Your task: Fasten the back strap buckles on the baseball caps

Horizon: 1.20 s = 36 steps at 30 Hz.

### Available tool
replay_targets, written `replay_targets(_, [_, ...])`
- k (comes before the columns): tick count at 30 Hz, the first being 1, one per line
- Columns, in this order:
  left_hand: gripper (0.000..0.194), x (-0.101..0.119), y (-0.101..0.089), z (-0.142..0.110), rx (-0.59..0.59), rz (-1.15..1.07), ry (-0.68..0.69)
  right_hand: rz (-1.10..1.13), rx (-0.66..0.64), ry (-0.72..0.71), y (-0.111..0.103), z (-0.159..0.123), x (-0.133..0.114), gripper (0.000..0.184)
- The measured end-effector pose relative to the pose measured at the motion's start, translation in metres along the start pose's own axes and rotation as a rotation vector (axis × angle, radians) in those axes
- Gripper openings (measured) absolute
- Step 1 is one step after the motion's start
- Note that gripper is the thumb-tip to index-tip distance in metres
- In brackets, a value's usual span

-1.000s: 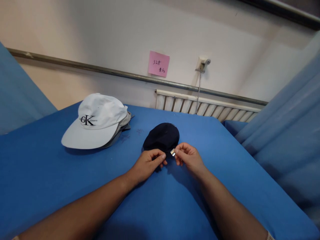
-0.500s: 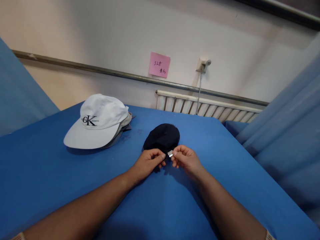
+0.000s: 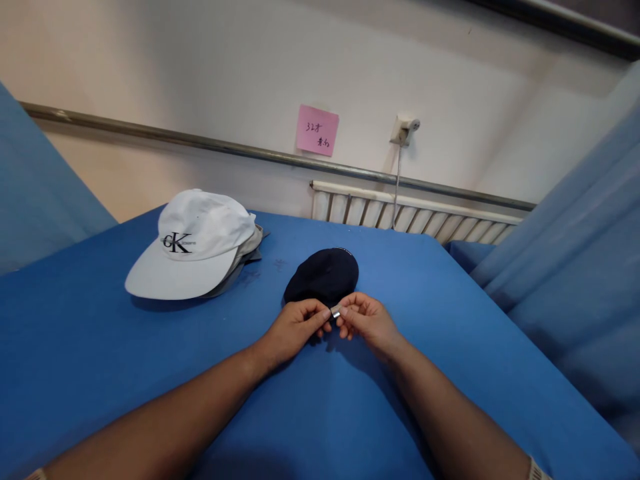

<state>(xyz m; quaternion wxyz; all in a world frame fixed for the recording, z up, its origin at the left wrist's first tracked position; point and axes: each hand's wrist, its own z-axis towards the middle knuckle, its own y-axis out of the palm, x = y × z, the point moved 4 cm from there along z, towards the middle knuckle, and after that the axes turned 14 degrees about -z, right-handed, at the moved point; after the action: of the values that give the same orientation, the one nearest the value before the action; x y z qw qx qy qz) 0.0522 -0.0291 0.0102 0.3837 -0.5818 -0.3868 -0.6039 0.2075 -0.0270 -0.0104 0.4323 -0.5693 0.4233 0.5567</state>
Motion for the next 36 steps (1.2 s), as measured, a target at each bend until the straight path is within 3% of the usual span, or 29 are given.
replay_targets(5, [0.033, 0.001, 0.000, 0.000, -0.004, 0.055, 0.011, -0.024, 0.006, 0.018, 0.000, 0.001, 0.001, 0.027])
replay_targets(14, [0.022, 0.022, -0.006, -0.006, 0.063, 0.303, 0.134, 0.096, 0.046, 0.027, -0.004, -0.001, -0.004, 0.024])
replay_targets(22, [0.022, 0.009, -0.008, -0.001, 0.088, 0.168, 0.053, -0.034, 0.161, -0.051, -0.005, 0.002, -0.005, 0.022])
replay_targets(36, [0.016, 0.000, -0.009, 0.003, 0.128, 0.094, 0.039, 0.205, 0.014, 0.031, 0.004, 0.002, 0.007, 0.030])
